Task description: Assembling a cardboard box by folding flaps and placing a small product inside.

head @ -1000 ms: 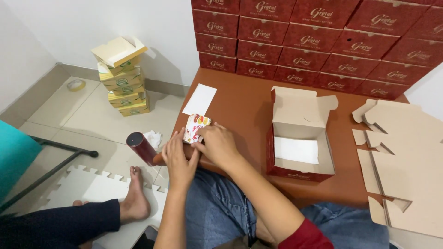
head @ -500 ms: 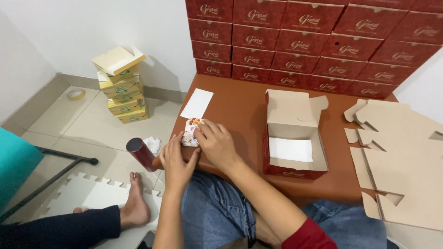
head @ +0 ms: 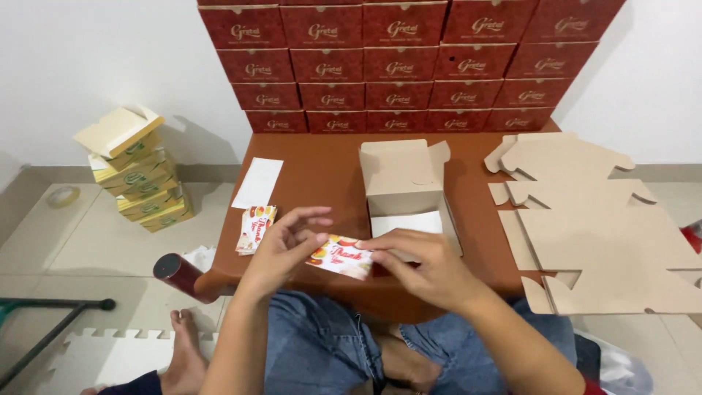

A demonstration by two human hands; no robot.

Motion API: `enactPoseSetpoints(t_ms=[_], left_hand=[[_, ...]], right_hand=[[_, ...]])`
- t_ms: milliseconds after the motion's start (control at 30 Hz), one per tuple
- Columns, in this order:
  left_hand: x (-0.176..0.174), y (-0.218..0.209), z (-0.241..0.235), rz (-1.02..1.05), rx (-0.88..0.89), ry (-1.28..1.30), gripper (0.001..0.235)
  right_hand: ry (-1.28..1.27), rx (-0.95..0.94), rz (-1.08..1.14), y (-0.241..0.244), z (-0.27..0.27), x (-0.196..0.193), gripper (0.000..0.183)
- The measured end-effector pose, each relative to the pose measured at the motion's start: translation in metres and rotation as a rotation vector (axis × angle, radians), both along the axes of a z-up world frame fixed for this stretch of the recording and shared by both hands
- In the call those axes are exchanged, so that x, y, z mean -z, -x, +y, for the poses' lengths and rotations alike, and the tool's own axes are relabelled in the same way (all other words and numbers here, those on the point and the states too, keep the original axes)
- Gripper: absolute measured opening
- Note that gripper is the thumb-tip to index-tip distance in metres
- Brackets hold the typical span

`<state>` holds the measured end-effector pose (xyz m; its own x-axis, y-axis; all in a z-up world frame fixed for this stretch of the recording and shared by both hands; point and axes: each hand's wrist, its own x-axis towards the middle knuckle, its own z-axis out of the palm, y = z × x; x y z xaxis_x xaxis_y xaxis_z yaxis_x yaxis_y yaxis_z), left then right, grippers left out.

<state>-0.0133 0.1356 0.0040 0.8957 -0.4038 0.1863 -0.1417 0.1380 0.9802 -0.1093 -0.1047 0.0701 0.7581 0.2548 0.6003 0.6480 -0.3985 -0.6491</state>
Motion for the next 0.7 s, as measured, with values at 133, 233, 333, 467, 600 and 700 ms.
enactPoseSetpoints(t_ms=[133, 233, 333, 467, 600, 700], left_hand=[[-0.041, 0.001, -0.053, -0.046, 0.081, -0.121, 0.045], [-0.053, -0.005, -0.089, -0.278, 0.072, -0.511, 0.027], [-0.035, -0.023, -0.119, -0.489, 0.132, -0.8, 0.009], [0.023, -0.047, -0.148, -0.766, 0.161, -1.209, 0.006], [0.054, -0.052, -0.154, -0.958, 0.103, -1.328, 0.009], [0.055, -0.048, -0.155, -0.993, 0.102, -1.389, 0.01]], right_hand=[[0.043, 0.177, 0.214, -0.012, -0.055, -0.011, 0.01], [0.323, 0.289, 0.408, -0.027, -0.082, -0.018, 0.014], [0.695, 0.343, 0.362, -0.047, -0.091, -0.005, 0.011], [1.029, 0.314, 0.238, -0.077, -0.086, 0.044, 0.007], [1.113, 0.347, 0.068, -0.092, -0.081, 0.081, 0.005], [1.103, 0.387, -0.084, -0.096, -0.085, 0.097, 0.005]])
